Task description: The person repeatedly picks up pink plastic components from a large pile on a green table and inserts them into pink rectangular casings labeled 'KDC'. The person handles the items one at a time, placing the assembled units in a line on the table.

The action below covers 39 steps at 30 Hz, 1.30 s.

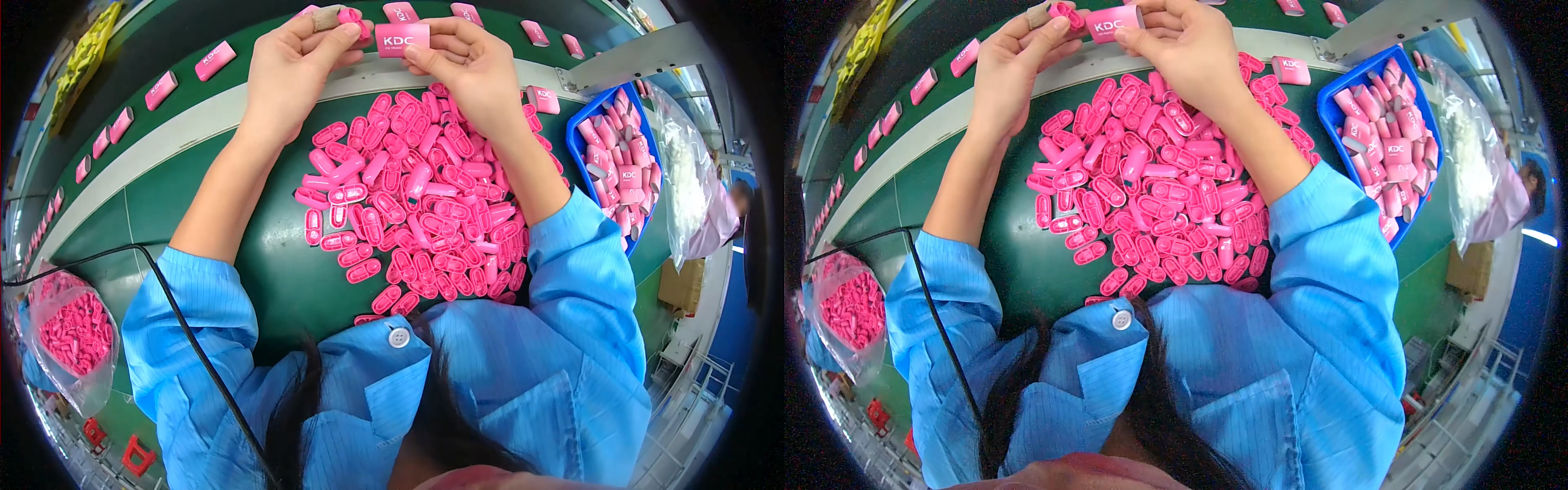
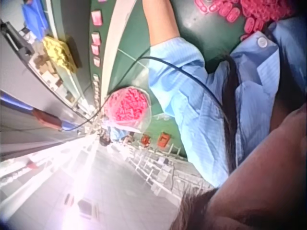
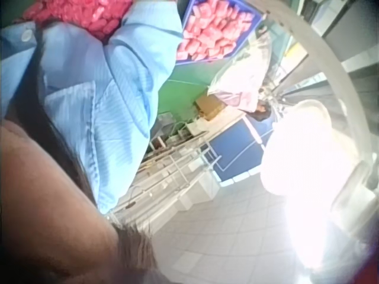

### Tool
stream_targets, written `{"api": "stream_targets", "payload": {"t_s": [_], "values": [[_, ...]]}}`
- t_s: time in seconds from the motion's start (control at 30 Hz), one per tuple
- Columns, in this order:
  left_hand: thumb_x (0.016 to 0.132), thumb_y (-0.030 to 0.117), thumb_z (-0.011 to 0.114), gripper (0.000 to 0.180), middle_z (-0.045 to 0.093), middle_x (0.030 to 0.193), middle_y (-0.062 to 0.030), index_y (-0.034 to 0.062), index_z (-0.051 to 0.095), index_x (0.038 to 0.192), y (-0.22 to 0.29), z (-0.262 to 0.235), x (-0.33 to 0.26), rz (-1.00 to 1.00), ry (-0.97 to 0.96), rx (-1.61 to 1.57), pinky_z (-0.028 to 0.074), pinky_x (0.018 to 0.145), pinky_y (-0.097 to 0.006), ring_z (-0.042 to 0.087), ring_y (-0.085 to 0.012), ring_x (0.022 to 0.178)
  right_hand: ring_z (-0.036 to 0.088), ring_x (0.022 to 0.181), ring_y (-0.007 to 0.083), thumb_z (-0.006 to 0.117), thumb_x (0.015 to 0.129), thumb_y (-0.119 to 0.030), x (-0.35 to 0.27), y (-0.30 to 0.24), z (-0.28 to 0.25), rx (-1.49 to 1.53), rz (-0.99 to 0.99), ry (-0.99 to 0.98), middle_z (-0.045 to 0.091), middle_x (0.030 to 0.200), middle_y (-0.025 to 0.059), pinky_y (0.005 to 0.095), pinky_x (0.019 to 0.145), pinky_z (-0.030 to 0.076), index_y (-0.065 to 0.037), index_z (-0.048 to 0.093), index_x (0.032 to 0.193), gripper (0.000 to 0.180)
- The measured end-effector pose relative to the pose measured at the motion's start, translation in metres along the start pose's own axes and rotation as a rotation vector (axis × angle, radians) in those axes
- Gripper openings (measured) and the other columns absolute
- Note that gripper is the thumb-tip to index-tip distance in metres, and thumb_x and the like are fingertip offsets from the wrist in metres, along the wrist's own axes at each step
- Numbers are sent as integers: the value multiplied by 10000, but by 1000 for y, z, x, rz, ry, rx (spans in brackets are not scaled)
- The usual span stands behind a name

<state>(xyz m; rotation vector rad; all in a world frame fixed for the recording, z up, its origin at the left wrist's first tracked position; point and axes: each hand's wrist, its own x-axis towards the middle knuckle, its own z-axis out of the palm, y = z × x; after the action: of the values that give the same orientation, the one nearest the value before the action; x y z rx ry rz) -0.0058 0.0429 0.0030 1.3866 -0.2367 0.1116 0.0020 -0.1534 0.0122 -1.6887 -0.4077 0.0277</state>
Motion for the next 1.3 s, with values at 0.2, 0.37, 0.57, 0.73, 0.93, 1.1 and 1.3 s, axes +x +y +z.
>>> {"api": "stream_targets", "payload": {"t_s": [0.2, 0.37, 0.57, 0.73, 0.93, 1.1, 1.3], "values": [[867, 127, 629, 401, 664, 973, -151, -99, 531, 1184, 0, 3, -5, -106, -61, 160, 536, 743, -236, 657, -149, 827, 651, 855, 182, 627, 855, -58, 7, 12, -9, 232, 116, -112, 650, 983, 123, 272, 788, 527, 41, 545, 1114, 289], [865, 140, 633, 367, 678, 934, -127, -85, 569, 1148, 9, 3, -9, -70, -115, 291, 536, 741, -234, 658, -138, 832, 651, 851, 176, 633, 846, -44, 4, 8, -8, 198, 64, -96, 653, 988, 126, 267, 788, 527, 43, 544, 1118, 299], [884, 129, 606, 353, 672, 934, -130, -80, 555, 1164, 17, 6, -14, 30, -119, 450, 525, 770, -258, 662, -157, 847, 659, 833, 178, 653, 825, -18, 0, 0, -5, 88, 18, -49, 659, 980, 137, 261, 768, 535, 50, 556, 1108, 307], [864, 87, 580, 282, 673, 855, -197, -52, 558, 1108, 15, 21, -26, 216, -69, 508, 528, 683, -318, 685, -261, 781, 658, 838, 177, 647, 832, -24, -2, -5, -2, 45, 16, -36, 659, 981, 144, 263, 768, 536, 62, 549, 1121, 317], [803, 113, 609, 439, 622, 913, -275, -46, 439, 1175, 9, 17, -18, 231, -125, 746, 504, 727, -425, 616, -422, 845, 656, 823, 168, 650, 837, -55, 13, 4, 2, 50, 85, 44, 661, 969, 145, 263, 743, 538, 76, 520, 1171, 382], [814, 125, 649, 350, 675, 927, -87, 12, 600, 1141, 20, -16, -4, 434, 42, 1005, 509, 747, -286, 645, -169, 823, 646, 728, 187, 672, 793, -190, 71, -7, -13, -491, 157, -8, 682, 862, 150, 300, 659, 513, 74, 633, 1004, 340], [713, 140, 722, 224, 646, 798, -119, 8, 685, 891, 55, -27, -34, -96, -408, 1053, 488, 686, -335, 609, -216, 726, 643, 852, 284, 651, 774, -162, 104, 10, -20, -759, -24, -89, 662, 927, 198, 347, 776, 500, 51, 639, 1019, 325]]}}
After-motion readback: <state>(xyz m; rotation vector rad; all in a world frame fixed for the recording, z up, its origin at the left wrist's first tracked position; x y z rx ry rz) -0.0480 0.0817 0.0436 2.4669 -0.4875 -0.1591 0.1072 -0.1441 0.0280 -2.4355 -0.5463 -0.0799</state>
